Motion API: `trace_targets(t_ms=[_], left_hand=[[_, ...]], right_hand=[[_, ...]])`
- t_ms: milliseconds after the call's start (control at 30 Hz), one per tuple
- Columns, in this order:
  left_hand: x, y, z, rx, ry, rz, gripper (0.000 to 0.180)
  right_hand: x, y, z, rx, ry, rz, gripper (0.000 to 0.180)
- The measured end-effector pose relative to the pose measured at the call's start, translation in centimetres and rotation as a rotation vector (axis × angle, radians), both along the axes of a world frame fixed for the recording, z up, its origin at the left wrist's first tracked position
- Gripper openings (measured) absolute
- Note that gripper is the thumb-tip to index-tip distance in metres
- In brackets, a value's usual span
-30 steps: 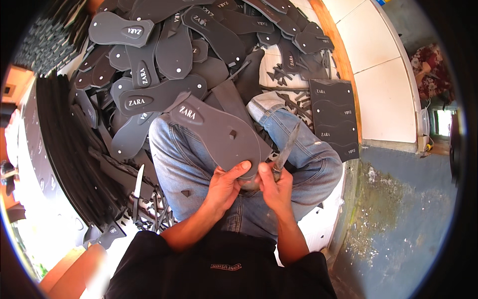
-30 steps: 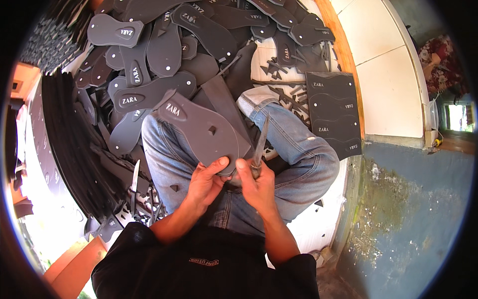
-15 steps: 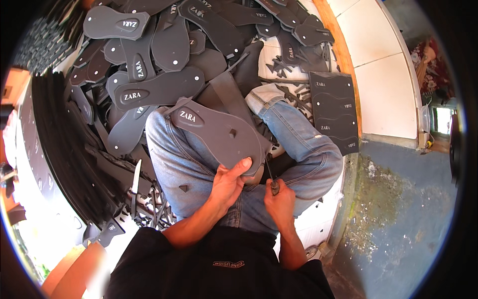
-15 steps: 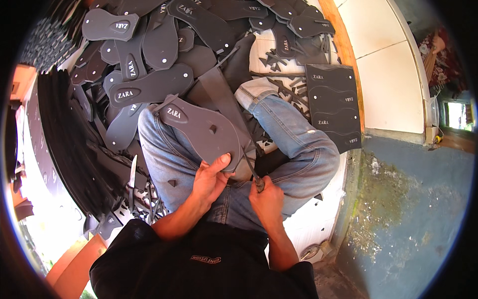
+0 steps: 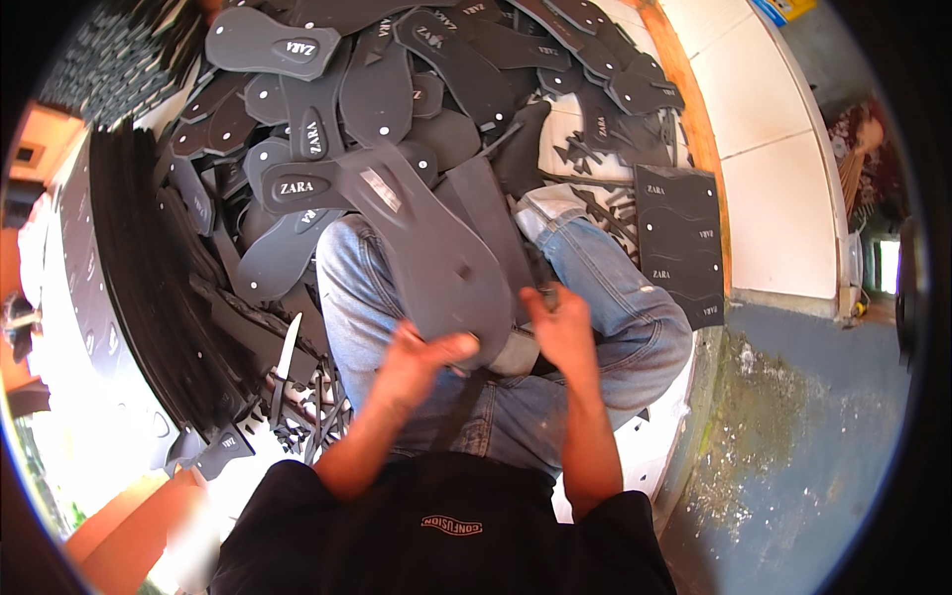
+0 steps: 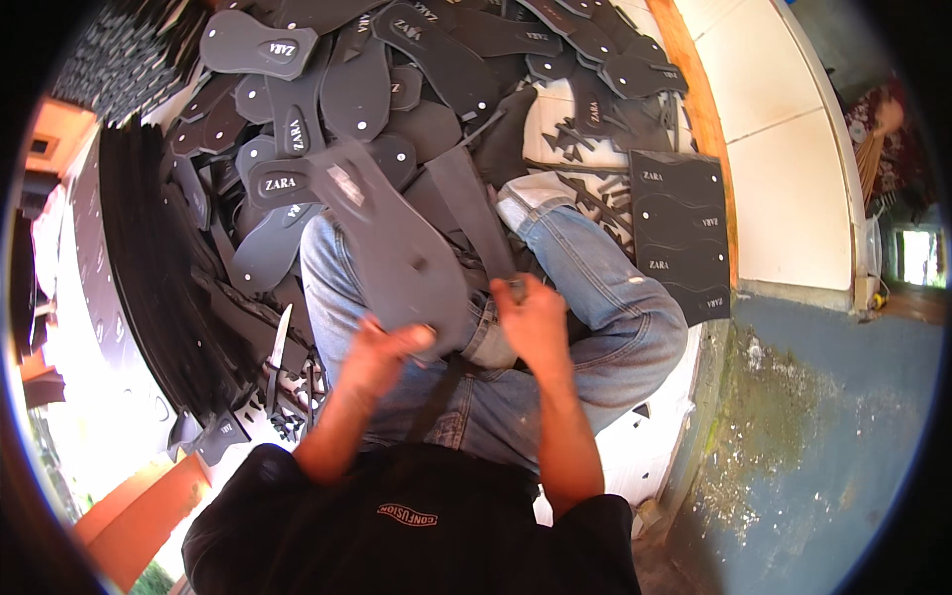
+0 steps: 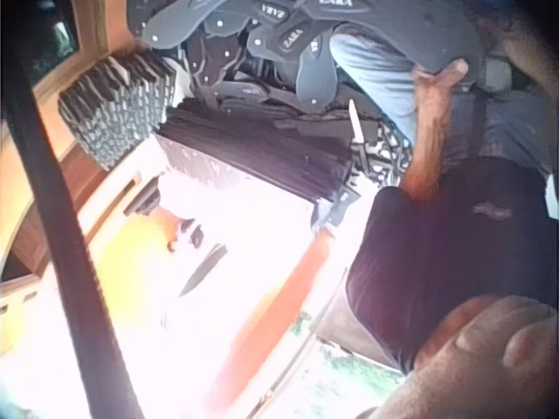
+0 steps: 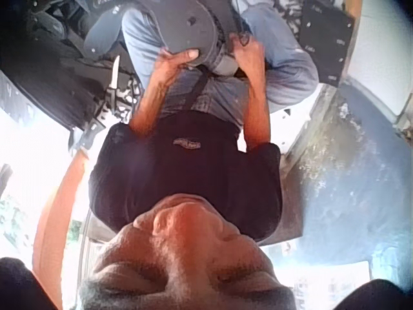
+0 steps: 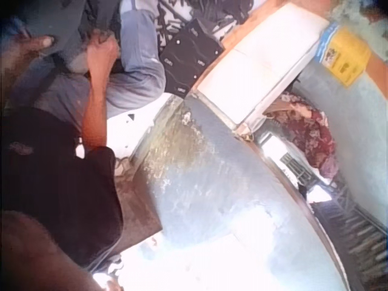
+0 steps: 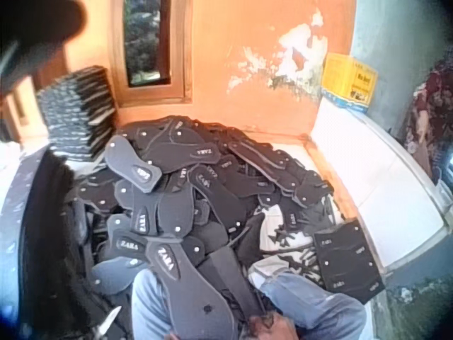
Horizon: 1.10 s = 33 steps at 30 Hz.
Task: The person trims and cuts shoe insoles from large sheets using a knife.
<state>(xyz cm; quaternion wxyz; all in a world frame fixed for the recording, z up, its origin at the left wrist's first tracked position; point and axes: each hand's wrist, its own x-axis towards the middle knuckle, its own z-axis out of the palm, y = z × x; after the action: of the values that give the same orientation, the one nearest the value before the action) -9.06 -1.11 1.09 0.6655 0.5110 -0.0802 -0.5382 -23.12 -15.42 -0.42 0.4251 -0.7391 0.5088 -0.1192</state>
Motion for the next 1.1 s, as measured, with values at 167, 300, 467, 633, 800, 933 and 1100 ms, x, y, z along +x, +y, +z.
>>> trace_targets(t_ms=[167, 300, 467, 633, 800, 933, 1100], left_hand=[[15.1, -1.1, 2.3, -0.176, -0.256, 0.581, 0.037], [14.2, 0.6, 2.0, 0.189, -1.038, 0.363, 0.043], [4.4, -1.7, -3.2, 0.067, -1.032, -0.32, 0.033], [1.5, -4.3, -7.0, 0.078, -1.238, -0.443, 0.026], [2.1, -3.9, -6.9, -0.002, -1.076, -0.379, 0.023], [2.2, -4.3, -6.7, 0.019, -1.046, -0.374, 0.022], [2.1, -4.3, -7.2, 0.016, -1.036, -0.381, 0.023]], right_hand=[[-7.2, -6.5, 3.1, -0.054, -0.003, -0.296, 0.031], [-11.8, -13.5, 2.3, -0.365, 0.201, -0.303, 0.03], [-10.9, -18.5, -3.4, -0.486, 0.654, -0.047, 0.035], [-9.9, -22.5, -7.4, -0.515, 0.791, -0.021, 0.055], [-8.3, -23.1, -8.9, -0.495, 0.86, -0.007, 0.061], [-8.6, -24.1, -9.4, -0.521, 0.798, 0.002, 0.048], [-7.3, -22.7, -9.6, -0.679, 0.828, 0.088, 0.034]])
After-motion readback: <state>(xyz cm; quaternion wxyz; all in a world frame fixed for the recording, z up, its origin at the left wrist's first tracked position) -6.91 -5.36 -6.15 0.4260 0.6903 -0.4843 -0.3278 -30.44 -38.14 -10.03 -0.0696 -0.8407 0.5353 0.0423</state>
